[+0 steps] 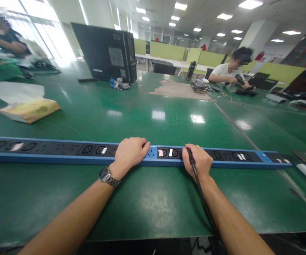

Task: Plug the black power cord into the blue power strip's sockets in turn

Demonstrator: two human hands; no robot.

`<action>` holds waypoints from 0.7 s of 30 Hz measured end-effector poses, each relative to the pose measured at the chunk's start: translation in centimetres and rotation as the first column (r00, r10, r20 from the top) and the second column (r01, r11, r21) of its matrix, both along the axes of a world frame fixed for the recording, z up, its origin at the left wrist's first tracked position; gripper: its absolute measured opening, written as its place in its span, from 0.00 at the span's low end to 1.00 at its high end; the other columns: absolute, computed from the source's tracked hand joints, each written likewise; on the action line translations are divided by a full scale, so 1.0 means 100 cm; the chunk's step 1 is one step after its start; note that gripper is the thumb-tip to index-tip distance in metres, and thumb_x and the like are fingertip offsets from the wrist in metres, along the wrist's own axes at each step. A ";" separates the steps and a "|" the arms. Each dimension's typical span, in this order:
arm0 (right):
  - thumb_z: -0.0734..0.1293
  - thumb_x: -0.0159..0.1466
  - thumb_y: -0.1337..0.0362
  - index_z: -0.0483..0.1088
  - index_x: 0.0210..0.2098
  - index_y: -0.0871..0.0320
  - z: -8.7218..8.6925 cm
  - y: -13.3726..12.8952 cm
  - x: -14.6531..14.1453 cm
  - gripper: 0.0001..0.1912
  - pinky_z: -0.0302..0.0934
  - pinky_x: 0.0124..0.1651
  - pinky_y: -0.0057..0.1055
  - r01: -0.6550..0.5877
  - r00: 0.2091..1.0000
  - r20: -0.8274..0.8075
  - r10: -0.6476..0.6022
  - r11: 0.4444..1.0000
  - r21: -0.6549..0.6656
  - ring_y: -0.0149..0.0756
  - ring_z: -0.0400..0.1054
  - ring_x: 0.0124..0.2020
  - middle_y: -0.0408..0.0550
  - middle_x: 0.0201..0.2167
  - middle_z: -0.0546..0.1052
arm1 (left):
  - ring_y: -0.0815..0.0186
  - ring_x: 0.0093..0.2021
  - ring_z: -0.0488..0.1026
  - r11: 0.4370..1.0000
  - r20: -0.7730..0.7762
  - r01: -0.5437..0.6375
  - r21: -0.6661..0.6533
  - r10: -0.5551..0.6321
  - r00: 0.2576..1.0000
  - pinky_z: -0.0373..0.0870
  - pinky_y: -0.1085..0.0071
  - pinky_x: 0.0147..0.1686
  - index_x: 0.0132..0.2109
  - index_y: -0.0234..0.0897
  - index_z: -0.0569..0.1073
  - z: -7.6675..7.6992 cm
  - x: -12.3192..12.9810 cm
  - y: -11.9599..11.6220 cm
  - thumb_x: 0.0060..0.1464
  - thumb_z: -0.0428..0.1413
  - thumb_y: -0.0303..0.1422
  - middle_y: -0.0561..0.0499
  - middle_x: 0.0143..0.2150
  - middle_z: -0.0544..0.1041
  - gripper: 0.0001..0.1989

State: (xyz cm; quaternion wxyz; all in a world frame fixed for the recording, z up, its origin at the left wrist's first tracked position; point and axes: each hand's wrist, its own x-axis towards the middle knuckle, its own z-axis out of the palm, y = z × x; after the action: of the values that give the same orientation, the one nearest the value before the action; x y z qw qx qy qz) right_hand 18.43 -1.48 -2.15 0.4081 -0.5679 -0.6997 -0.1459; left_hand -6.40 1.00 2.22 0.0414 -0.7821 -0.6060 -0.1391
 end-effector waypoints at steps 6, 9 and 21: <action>0.60 0.65 0.57 0.76 0.36 0.59 0.004 -0.006 -0.003 0.16 0.65 0.41 0.31 0.020 0.945 -0.327 0.011 0.996 0.090 0.36 0.73 0.35 0.48 0.34 0.80 | 0.56 0.37 0.77 1.000 0.003 0.008 -0.019 -0.008 1.000 0.66 0.63 0.37 0.34 0.38 0.78 0.001 -0.001 0.001 0.63 0.43 0.40 0.44 0.36 0.80 0.21; 0.58 0.67 0.55 0.76 0.34 0.60 0.009 -0.008 0.014 0.19 0.64 0.42 0.32 0.138 0.865 -0.499 -0.059 0.983 0.124 0.37 0.72 0.36 0.49 0.33 0.79 | 0.57 0.37 0.77 1.000 0.008 0.007 -0.014 -0.007 1.000 0.66 0.64 0.37 0.35 0.38 0.78 -0.001 -0.001 0.001 0.63 0.43 0.41 0.44 0.35 0.80 0.21; 0.61 0.63 0.51 0.77 0.39 0.62 -0.008 -0.019 0.150 0.21 0.63 0.44 0.34 0.281 0.898 -0.347 -0.270 0.960 -0.019 0.40 0.72 0.37 0.51 0.35 0.79 | 0.56 0.36 0.78 1.000 0.003 0.008 -0.005 -0.008 1.000 0.66 0.64 0.34 0.33 0.38 0.77 0.003 -0.001 0.001 0.63 0.43 0.41 0.45 0.34 0.81 0.21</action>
State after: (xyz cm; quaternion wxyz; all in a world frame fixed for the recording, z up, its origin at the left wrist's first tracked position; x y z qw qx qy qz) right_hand 33.46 -3.39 -2.95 0.5089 -0.6713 -0.5273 -0.1109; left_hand -6.48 1.05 2.48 0.0378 -0.7844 -0.6034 -0.1388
